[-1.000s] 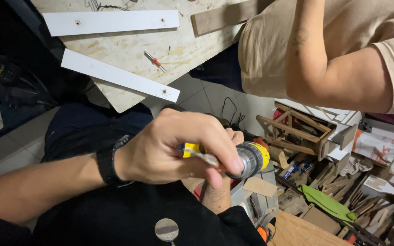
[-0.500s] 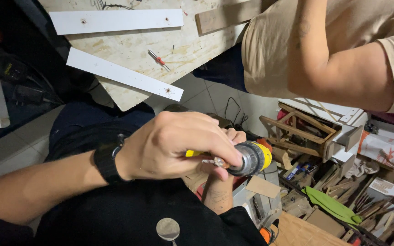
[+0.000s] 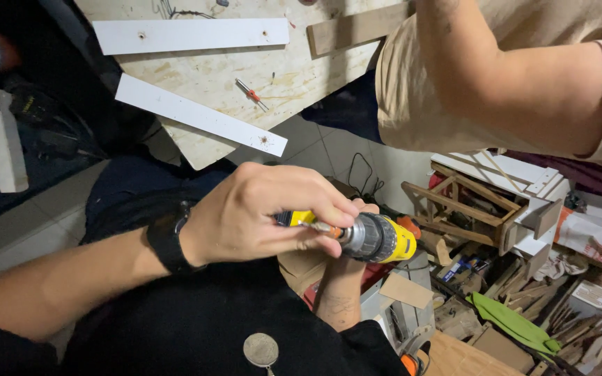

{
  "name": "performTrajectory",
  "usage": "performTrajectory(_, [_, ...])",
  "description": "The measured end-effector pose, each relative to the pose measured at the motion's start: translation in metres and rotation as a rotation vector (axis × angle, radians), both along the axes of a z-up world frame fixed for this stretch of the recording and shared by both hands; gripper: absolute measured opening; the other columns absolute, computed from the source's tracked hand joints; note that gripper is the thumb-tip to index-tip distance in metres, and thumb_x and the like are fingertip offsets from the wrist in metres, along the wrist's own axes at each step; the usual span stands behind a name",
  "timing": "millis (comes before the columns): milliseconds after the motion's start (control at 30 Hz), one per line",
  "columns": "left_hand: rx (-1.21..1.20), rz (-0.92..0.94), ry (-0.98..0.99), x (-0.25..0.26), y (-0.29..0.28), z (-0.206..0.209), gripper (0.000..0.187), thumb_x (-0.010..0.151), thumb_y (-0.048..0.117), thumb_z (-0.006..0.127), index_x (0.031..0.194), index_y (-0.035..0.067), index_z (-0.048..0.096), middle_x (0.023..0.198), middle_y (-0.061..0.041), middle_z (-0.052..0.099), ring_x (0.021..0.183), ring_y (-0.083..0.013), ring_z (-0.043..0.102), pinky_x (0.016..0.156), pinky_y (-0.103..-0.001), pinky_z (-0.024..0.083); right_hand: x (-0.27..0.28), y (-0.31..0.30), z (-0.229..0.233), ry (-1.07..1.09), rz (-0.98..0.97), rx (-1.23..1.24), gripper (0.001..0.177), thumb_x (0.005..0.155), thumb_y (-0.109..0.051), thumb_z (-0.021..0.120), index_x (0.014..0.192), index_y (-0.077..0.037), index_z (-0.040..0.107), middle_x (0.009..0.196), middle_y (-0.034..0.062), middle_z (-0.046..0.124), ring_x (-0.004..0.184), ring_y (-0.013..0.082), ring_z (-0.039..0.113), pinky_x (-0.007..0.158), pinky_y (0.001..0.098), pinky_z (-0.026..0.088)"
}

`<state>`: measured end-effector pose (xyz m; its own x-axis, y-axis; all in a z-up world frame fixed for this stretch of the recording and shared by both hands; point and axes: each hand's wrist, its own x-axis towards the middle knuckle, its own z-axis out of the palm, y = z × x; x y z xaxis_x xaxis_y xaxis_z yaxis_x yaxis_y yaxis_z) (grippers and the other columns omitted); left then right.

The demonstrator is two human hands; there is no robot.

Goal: The person uses a yellow cordless drill to make holes in a white wooden plank on a workbench. They change the drill bit midway through the task and continue drilling additional holes in the same plank.

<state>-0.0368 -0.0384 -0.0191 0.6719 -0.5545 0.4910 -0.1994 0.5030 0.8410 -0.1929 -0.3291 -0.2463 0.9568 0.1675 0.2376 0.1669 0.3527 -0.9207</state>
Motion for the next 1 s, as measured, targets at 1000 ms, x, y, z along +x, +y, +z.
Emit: performTrajectory(1000, [-0.354, -0.339, 0.498, 0.017, -0.064, -0.035, 0.051, 0.092, 0.019, 0.076, 0.135, 0.012, 0.049, 0.114, -0.004, 0.067, 0.094, -0.0159, 0.069, 0.092, -0.033, 0.059, 0.065, 0.112, 0.139, 0.062, -0.189, -0.186, 0.049, 0.077, 0.002, 0.070, 0.124, 0.007, 0.057, 0.086, 0.0102, 0.064, 0.063, 0.0110, 0.061, 0.060, 0.0214, 0.049])
